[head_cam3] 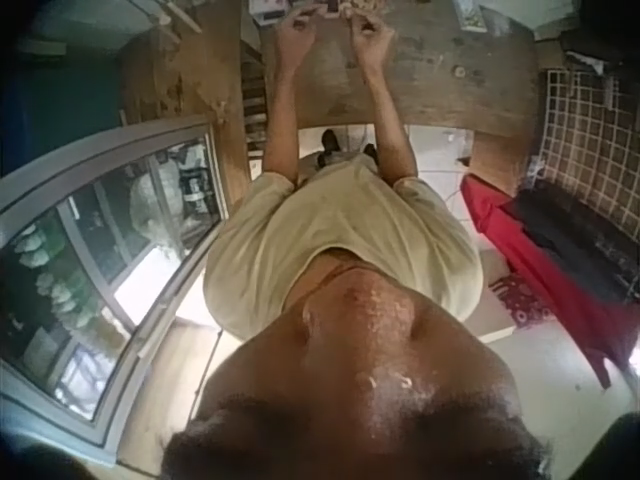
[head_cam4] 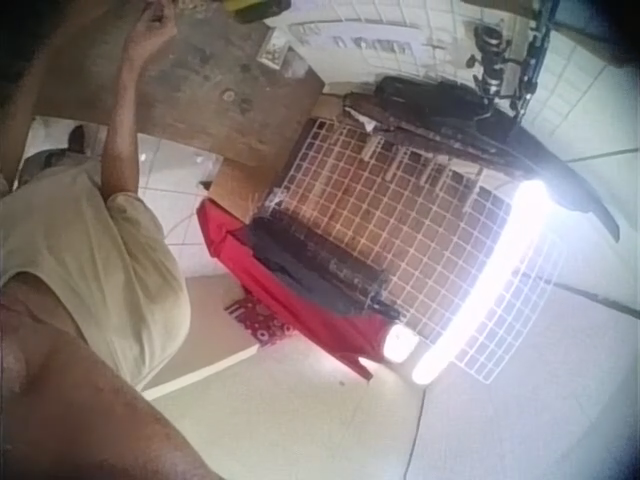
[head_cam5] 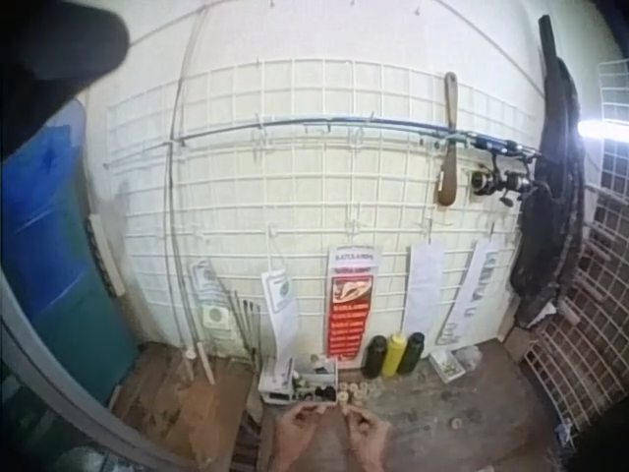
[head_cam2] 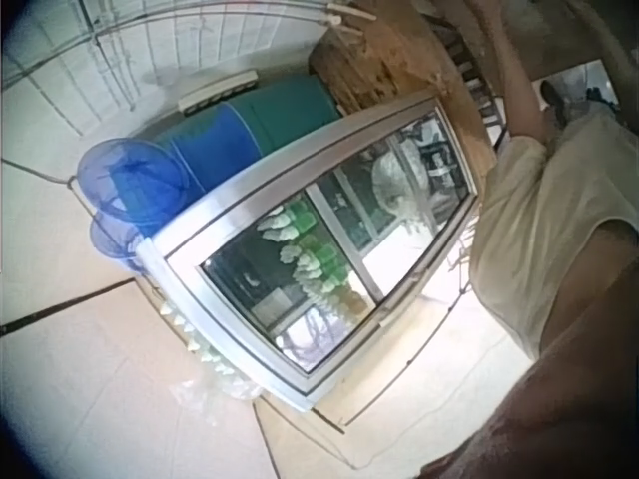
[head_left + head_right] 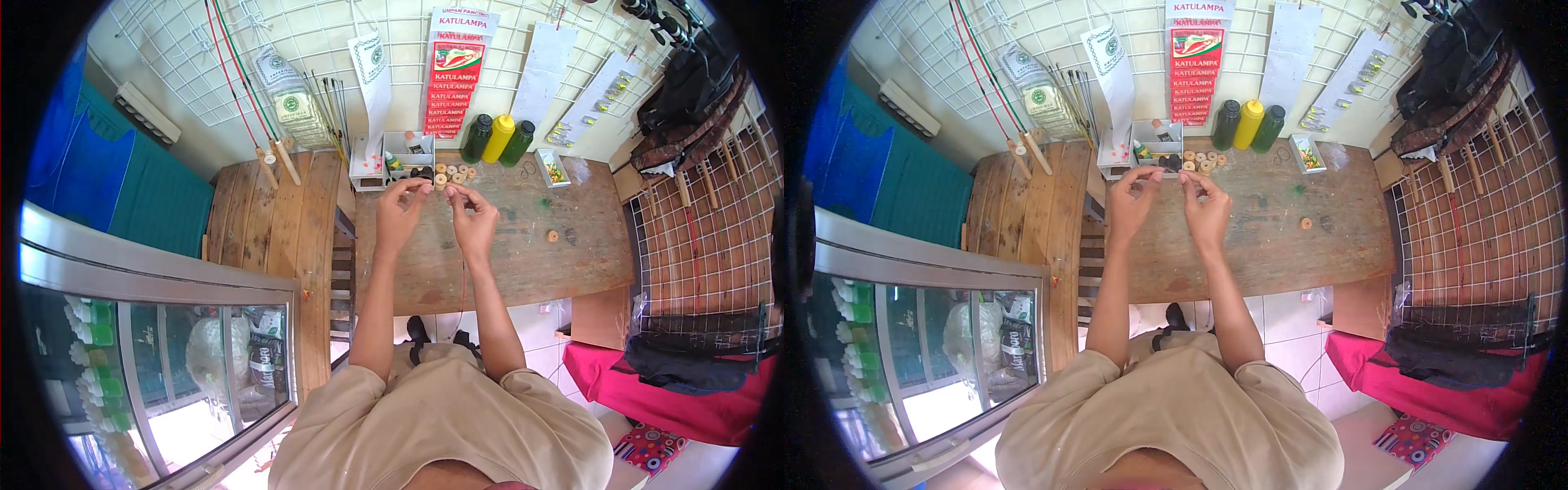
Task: The person is assembling or repairing a fishing rod, specifically working with the line and a small circular component.
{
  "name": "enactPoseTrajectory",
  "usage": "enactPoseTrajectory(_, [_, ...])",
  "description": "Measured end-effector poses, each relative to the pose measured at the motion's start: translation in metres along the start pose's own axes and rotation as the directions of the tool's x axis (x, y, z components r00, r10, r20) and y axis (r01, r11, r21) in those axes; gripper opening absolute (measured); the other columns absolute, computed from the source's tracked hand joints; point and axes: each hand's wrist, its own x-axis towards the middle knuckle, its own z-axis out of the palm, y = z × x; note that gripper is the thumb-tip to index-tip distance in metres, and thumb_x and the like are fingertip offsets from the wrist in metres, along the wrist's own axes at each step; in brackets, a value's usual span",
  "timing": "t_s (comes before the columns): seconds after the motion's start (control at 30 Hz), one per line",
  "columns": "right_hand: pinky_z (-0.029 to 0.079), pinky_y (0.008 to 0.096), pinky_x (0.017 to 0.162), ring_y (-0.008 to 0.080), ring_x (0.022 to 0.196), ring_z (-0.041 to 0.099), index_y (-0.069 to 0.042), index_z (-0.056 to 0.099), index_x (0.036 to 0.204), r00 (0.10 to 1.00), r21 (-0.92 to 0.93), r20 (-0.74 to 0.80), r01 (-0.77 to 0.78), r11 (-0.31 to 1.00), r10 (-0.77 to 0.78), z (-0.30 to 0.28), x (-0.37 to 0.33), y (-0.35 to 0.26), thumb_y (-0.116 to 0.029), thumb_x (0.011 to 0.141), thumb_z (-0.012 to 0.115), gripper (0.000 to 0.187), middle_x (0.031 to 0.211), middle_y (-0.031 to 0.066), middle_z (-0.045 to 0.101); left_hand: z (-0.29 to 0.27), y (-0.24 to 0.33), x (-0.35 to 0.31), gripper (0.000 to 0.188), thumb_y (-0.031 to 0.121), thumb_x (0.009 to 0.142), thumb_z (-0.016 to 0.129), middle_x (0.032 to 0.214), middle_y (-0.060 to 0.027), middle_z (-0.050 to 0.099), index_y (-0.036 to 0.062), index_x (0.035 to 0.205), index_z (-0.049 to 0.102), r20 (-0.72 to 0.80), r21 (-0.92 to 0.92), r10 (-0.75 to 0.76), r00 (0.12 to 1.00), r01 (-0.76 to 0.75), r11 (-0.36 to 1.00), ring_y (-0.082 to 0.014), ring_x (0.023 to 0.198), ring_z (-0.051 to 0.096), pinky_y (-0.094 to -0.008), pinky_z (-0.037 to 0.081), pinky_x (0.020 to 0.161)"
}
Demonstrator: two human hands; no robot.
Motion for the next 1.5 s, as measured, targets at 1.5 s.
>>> enactPoseTrajectory(1.5, [0.05,0.0279,0.064,0.0199,0.073,0.064,0.001,0.069,0.093,0.991,-0.264,-0.071,0.087,0.96,-0.109,0.08,0.0,0.04,0.003,0.08,0.064,0.013,0.087,0.0118,0.07,-0.029,-0.142,0.086,0.02,0.02,0.081,0.063,0.098,-0.0065,0.065,0.0094,0.098,0.068,-0.084,0.819,-0.189,0.978,0.176,0.546,-0.0272,0.102,0.051,-0.0405,0.038,0.086])
